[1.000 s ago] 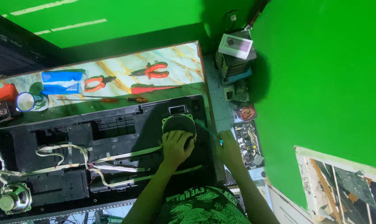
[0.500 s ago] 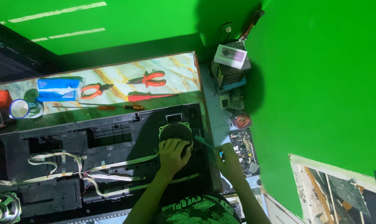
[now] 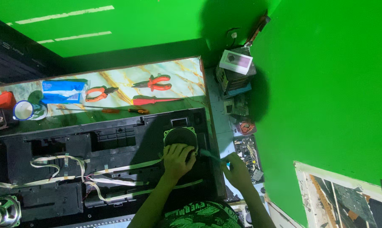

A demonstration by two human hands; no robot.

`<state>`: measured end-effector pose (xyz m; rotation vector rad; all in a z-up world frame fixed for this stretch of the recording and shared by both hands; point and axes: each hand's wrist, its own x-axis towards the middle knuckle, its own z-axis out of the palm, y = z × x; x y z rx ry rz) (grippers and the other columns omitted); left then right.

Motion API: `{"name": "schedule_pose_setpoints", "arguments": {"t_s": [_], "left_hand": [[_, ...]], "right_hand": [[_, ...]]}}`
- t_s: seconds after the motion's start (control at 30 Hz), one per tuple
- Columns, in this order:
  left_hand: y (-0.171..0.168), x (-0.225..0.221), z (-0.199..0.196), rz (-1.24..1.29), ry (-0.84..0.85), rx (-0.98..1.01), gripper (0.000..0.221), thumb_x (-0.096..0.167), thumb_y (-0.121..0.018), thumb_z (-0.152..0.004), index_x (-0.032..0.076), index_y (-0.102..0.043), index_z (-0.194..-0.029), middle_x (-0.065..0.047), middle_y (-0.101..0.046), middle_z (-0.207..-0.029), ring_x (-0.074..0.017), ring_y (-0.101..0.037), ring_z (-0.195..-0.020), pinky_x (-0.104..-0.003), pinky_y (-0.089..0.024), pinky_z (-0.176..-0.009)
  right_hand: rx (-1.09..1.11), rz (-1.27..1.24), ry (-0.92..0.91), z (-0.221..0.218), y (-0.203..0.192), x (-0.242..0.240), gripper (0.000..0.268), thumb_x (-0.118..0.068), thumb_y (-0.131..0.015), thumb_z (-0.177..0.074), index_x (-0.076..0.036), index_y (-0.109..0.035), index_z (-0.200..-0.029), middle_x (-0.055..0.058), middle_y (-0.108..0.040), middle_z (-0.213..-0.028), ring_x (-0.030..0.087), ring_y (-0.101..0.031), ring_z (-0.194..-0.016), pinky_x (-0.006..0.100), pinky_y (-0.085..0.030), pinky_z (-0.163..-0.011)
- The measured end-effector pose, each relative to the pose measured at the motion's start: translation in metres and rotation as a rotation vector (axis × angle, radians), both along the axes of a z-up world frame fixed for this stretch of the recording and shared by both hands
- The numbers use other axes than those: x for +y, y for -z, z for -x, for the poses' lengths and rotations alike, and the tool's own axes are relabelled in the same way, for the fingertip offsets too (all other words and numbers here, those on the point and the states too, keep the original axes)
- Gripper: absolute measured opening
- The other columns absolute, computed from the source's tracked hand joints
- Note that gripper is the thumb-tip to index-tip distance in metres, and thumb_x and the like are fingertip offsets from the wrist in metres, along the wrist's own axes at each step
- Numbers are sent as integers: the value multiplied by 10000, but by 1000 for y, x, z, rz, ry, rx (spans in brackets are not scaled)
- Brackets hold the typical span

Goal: The person manipulates internal components of a keyboard amplifier on a workbench, checking and adjusting a speaker and connecting wires inside the chassis by hand.

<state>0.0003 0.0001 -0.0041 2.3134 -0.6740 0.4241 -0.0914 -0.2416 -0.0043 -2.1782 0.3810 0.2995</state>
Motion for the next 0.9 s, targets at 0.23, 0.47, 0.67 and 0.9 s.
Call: {"name": "schedule_pose_setpoints", "arguments": {"t_s": [0.23,0.47,0.67,0.9], "left_hand": [[-2,2,2,2,4,26,205,201,-776,-814,113,-746,-997,-48,-688,-990,-246,-646,-945,-432,-431,-870],[-9,11,3,79,-15,95,215,190,-760,-838,104,-727,-1032,-76,-697,-1028,-281,-650,-1018,-475,-417,-967],[-20,13,-46,85,-106,-46,232,201,-753,-872,114,-709,-1081,-79,-654,-1079,-287,-607,-1091,-484,-397,-1005],[-24,2,-96,32,-214,49,307,258,-760,-867,133,-726,-1146,-104,-641,-1126,-311,-578,-1127,-460,-384,-995]], "right_hand": [[-340,5,-6,-21,26,6,155,-127,-662,-917,-22,-644,-1030,120,-629,-937,235,-604,-710,365,-489,-616],[-178,-45,-111,5,42,-3,107,-89,-702,-834,-31,-670,-918,122,-619,-827,267,-604,-709,394,-498,-636],[-122,-44,20,-63,22,-1,259,-160,-626,-900,-95,-620,-1151,110,-643,-910,275,-636,-742,405,-528,-668],[-274,83,-134,-128,-10,45,346,-152,-563,-968,-155,-610,-1311,163,-643,-1142,377,-648,-1065,446,-530,-884]]}}
